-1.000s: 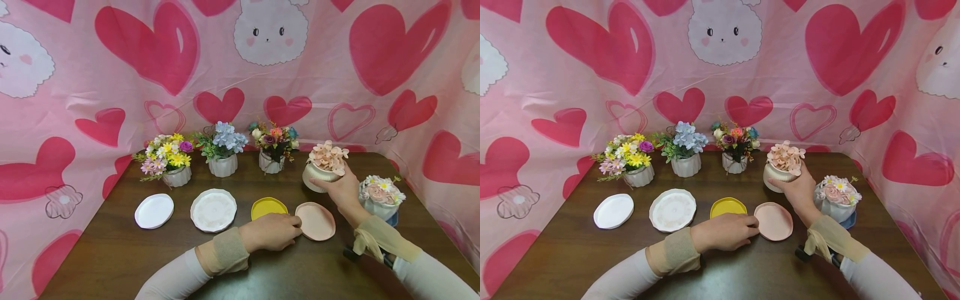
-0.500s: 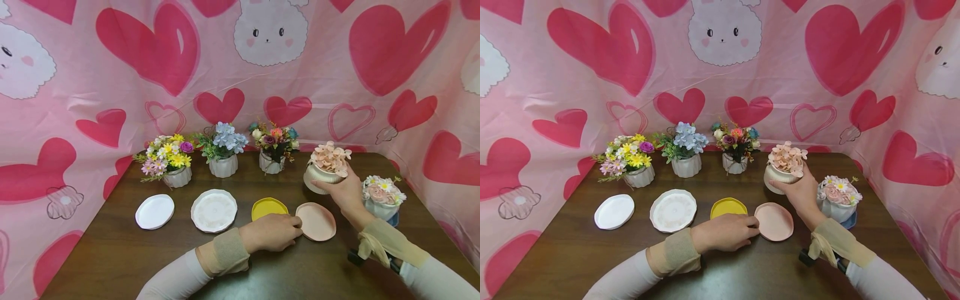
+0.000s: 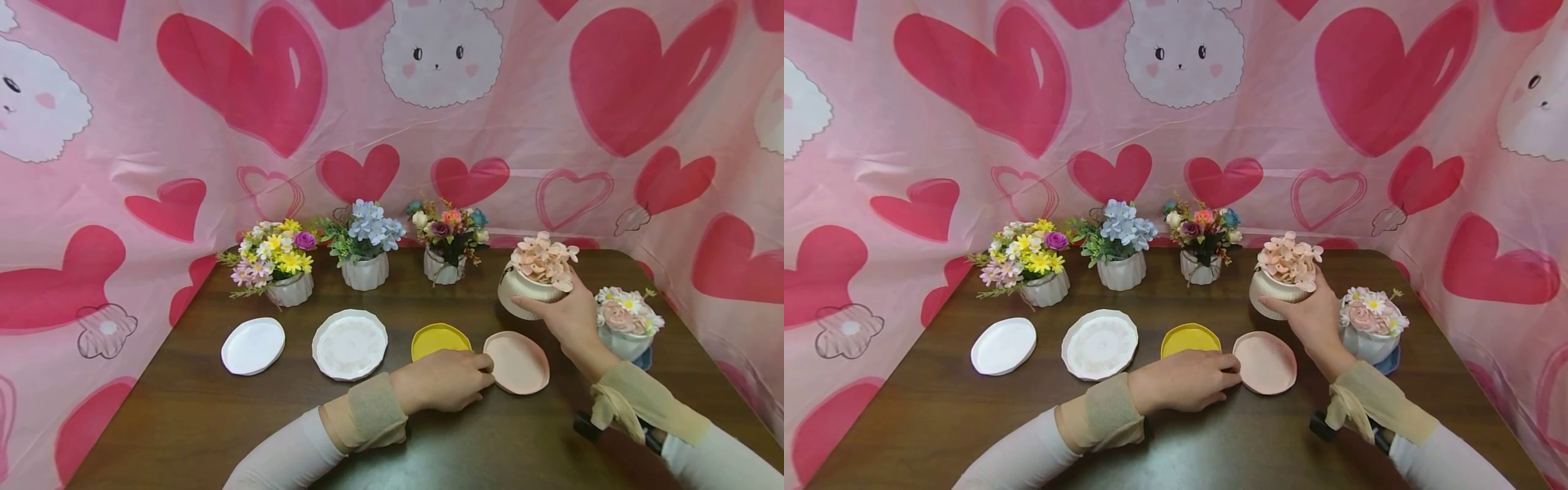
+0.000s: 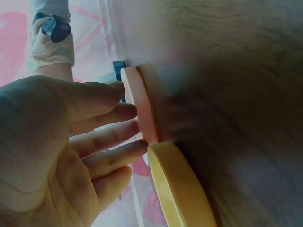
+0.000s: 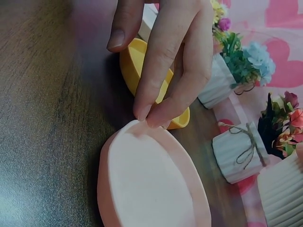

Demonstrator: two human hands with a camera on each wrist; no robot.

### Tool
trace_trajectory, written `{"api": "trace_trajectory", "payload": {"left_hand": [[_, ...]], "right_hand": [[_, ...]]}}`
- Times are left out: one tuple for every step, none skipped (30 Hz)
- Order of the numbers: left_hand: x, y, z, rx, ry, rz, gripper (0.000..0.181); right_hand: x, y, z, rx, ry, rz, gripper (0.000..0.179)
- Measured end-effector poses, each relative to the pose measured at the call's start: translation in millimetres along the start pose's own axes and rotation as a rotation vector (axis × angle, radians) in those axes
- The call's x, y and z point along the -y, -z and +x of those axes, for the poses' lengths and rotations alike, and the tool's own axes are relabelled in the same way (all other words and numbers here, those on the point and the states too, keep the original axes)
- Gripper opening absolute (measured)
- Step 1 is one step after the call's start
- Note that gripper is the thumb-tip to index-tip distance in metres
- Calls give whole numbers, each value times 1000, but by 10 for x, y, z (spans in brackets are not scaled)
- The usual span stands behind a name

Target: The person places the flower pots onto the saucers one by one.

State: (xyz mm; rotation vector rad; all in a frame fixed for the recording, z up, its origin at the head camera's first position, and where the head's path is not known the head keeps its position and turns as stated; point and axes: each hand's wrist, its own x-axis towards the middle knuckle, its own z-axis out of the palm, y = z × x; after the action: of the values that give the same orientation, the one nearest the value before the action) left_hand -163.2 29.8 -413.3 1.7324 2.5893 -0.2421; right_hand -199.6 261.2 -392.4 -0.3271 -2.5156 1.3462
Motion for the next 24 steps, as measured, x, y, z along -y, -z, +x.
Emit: {"api": "trace_trajectory", "payload": {"left_hand": [[0,0,0,1,-1,-2,22],[-1,-2,0,1,-2,-4,22],[0,-3,0,2,-3,-6,22],[0,-6,0,2,-4,-8,23],[1,-7,1,3,-5,-9,23],[1,-9,2,2,-5,-11,23],[3,-13,3,1,-6,-10,23],[5,-17,5,-2,-7,-9,23],[8,-21,6,-5,-8,-6,22],[10,-23,7,-7,-8,-1,22],[12,-26,8,-9,-8,1,21],[15,-29,9,-12,-9,5,21],[17,-33,10,-13,-9,7,21],[19,-35,11,-12,-9,9,21],[20,-36,10,-13,-8,11,21],[20,-38,9,-13,-9,13,21],[21,-41,9,-14,-8,13,21],[21,-44,8,-15,-8,16,21],[20,-45,7,-15,-8,16,21],[19,-45,4,-18,-8,19,21],[18,-45,4,-20,-9,22,21],[18,-46,3,-20,-9,23,21],[17,-46,2,-21,-9,23,22],[15,-46,1,-21,-9,25,22]], "right_hand": [[5,3,-7,0,2,0,115],[8,7,-13,1,3,0,116],[12,9,-20,3,4,0,115],[13,10,-25,4,5,-4,115],[16,14,-30,5,6,-4,115],[18,15,-35,6,7,-5,115],[23,18,-40,7,7,-7,115],[26,22,-43,6,9,-13,115],[32,26,-48,6,9,-19,116],[37,30,-51,4,10,-22,116],[43,33,-55,5,12,-20,116],[48,36,-58,7,12,-21,116],[52,36,-62,8,12,-22,116],[55,37,-65,9,13,-21,116],[59,39,-69,11,12,-17,116],[61,38,-74,12,11,-16,116],[65,40,-79,12,11,-15,115],[68,41,-84,11,12,-14,115],[68,40,-87,11,15,-12,114],[70,43,-94,10,16,-10,114],[73,45,-101,6,15,-11,114],[73,48,-108,1,17,-15,114],[73,52,-115,-2,18,-17,114],[72,55,-122,-5,19,-17,114]]}}
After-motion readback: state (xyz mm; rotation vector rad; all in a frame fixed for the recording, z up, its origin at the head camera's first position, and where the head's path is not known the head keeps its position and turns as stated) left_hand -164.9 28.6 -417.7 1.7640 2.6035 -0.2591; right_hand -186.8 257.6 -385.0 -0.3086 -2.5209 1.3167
